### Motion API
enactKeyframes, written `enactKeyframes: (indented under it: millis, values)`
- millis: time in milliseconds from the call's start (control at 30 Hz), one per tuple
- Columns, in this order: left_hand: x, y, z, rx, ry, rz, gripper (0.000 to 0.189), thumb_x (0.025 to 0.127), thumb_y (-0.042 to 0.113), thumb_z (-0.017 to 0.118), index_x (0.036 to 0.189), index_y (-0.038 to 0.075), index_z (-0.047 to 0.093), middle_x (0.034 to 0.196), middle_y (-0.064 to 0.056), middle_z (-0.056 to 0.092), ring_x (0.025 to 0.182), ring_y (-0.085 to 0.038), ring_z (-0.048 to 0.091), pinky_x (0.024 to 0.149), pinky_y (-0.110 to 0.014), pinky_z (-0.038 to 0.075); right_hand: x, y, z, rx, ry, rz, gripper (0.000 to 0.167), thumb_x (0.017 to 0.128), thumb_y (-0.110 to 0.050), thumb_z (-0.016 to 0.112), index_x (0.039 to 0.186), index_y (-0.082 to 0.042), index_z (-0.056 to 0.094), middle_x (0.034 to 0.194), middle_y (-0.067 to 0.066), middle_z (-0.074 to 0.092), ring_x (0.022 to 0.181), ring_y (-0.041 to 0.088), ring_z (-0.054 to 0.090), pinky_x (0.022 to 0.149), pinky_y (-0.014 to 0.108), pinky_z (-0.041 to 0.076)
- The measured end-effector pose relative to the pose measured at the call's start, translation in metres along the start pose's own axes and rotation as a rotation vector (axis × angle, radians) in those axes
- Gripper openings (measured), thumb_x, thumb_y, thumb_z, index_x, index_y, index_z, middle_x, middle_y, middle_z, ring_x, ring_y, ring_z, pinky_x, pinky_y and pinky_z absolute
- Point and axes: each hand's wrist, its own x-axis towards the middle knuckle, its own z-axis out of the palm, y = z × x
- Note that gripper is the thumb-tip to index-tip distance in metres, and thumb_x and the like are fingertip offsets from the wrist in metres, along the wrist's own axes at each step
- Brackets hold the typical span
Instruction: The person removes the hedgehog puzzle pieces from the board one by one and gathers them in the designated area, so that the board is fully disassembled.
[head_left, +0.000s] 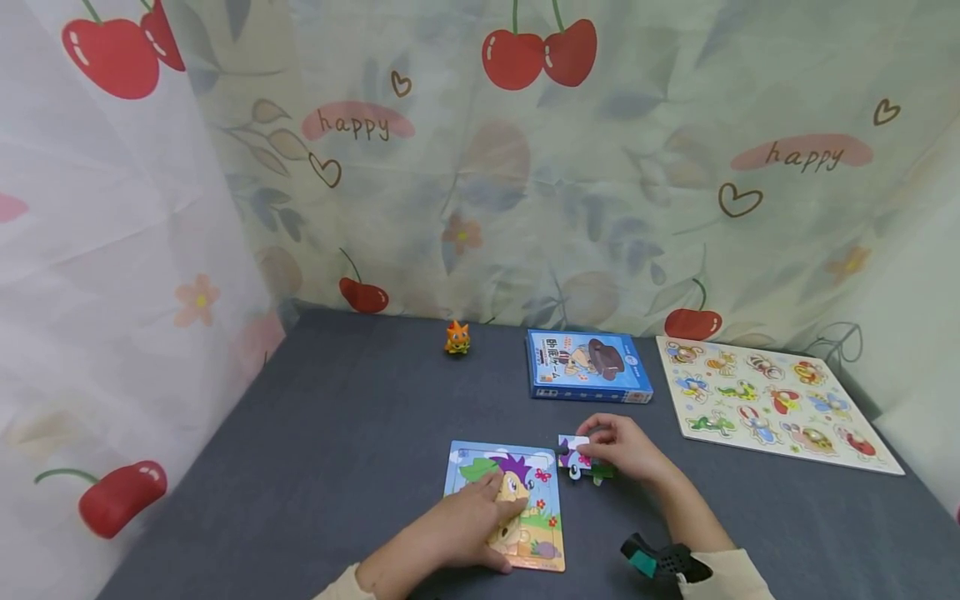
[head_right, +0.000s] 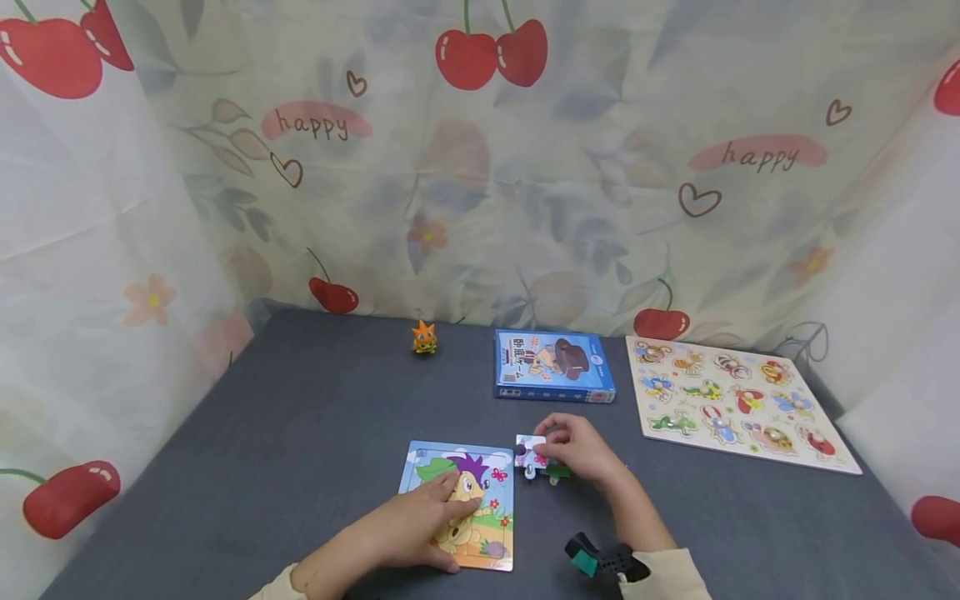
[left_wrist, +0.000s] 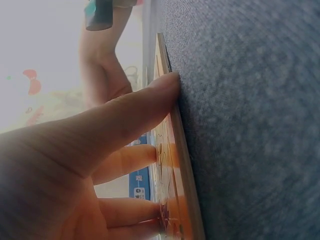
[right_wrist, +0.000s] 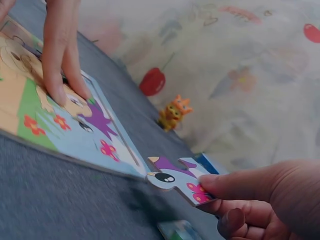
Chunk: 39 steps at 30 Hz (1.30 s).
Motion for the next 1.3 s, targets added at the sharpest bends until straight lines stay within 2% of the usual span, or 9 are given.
enactKeyframes:
  millis: [267,533,833,1067,1300]
  values:
    - [-0.001,0.0,0.002,0.0,0.014,0.012,0.073,0.072,0.052,0.074,0.136,0.03,0.047,0.147,-0.017,0.036,0.138,-0.027,0.032,0.108,-0.038,0.036,-0.009,0.01,-0.02,0.031,0.047,0.014,0.031,0.088,-0.019,0.065,0.11,0.002,0.057,0.069,0.002,0.057,0.066,0.016,0.05,0.057,0.026,0.042]
    - [-0.002,0.0,0.002,0.009,0.048,0.025,0.073,0.07,0.051,0.075,0.134,0.028,0.05,0.146,-0.018,0.038,0.137,-0.028,0.034,0.107,-0.038,0.037,-0.016,0.024,-0.037,0.014,0.101,0.056,0.032,0.089,-0.021,0.064,0.112,0.0,0.058,0.07,0.001,0.057,0.064,0.013,0.049,0.055,0.025,0.042]
    - [-0.003,0.0,0.002,0.02,0.071,0.031,0.072,0.069,0.051,0.076,0.134,0.029,0.051,0.145,-0.018,0.039,0.136,-0.029,0.036,0.106,-0.038,0.038,-0.028,0.033,-0.052,-0.027,0.16,0.07,0.034,0.09,-0.023,0.061,0.115,0.001,0.058,0.075,0.001,0.058,0.07,0.012,0.051,0.06,0.026,0.044]
    - [-0.003,0.0,0.003,0.014,0.064,0.026,0.073,0.07,0.052,0.075,0.134,0.029,0.05,0.146,-0.017,0.038,0.137,-0.028,0.034,0.107,-0.038,0.037,-0.035,0.042,-0.062,-0.022,0.178,0.087,0.039,0.091,-0.027,0.061,0.117,0.002,0.056,0.085,0.003,0.065,0.075,0.011,0.055,0.066,0.027,0.048]
    - [-0.002,0.0,0.003,0.002,0.044,0.016,0.073,0.07,0.052,0.075,0.135,0.03,0.049,0.147,-0.016,0.037,0.138,-0.027,0.033,0.107,-0.039,0.036,-0.039,0.053,-0.072,-0.054,0.207,0.132,0.047,0.09,-0.035,0.06,0.12,0.001,0.056,0.085,0.0,0.065,0.074,0.01,0.052,0.063,0.026,0.043]
